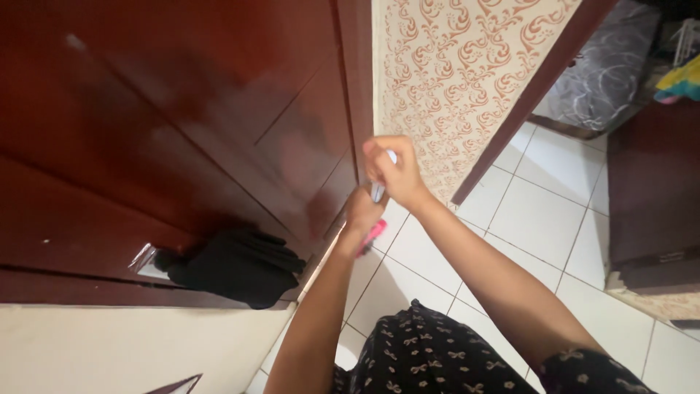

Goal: Sweeping the tiled floor using a pink broom.

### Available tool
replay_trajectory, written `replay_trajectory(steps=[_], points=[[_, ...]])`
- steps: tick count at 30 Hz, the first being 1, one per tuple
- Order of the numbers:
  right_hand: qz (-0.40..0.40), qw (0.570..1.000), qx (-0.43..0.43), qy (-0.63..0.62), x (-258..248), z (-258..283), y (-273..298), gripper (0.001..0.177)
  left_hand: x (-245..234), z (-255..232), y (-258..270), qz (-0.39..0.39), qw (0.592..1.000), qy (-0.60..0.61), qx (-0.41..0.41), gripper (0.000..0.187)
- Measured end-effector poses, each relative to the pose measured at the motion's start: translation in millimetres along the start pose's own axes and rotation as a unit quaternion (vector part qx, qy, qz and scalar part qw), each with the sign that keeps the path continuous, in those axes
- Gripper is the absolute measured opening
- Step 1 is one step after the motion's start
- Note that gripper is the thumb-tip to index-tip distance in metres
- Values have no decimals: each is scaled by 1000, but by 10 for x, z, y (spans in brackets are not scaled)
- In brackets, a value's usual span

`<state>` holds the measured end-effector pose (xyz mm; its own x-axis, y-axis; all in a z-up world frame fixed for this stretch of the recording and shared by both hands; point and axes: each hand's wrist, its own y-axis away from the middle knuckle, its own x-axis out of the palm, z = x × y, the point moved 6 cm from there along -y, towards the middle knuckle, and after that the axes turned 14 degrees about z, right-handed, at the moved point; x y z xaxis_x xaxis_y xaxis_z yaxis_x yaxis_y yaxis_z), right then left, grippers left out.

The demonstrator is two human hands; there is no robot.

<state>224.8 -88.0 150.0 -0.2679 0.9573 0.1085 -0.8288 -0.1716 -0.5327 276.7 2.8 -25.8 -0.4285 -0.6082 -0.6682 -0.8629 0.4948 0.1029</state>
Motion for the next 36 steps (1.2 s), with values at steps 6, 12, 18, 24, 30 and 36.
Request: replay_trajectory(steps=[6,12,18,24,30,36], points=[[45,993,8,105,129,2,140,44,-17,399,-81,-1,999,40,1,30],[-60,996,54,41,300,38,1,16,-245,439,-75,-63,994,-7,-91,35],[-105,994,-13,14,261,57,113,21,-390,-10,205,-86,996,-11,22,31],[-200,932,-164,253,175,642,171,16,-237,-289,174,0,962,204,181,16],[-173,970,-120,123,-72,1122,68,39,97,-748,3,29,956,249,151,26],[-172,979,-68,82,-470,1012,-106,17,543,-983,-565,93,932,301,178,17]])
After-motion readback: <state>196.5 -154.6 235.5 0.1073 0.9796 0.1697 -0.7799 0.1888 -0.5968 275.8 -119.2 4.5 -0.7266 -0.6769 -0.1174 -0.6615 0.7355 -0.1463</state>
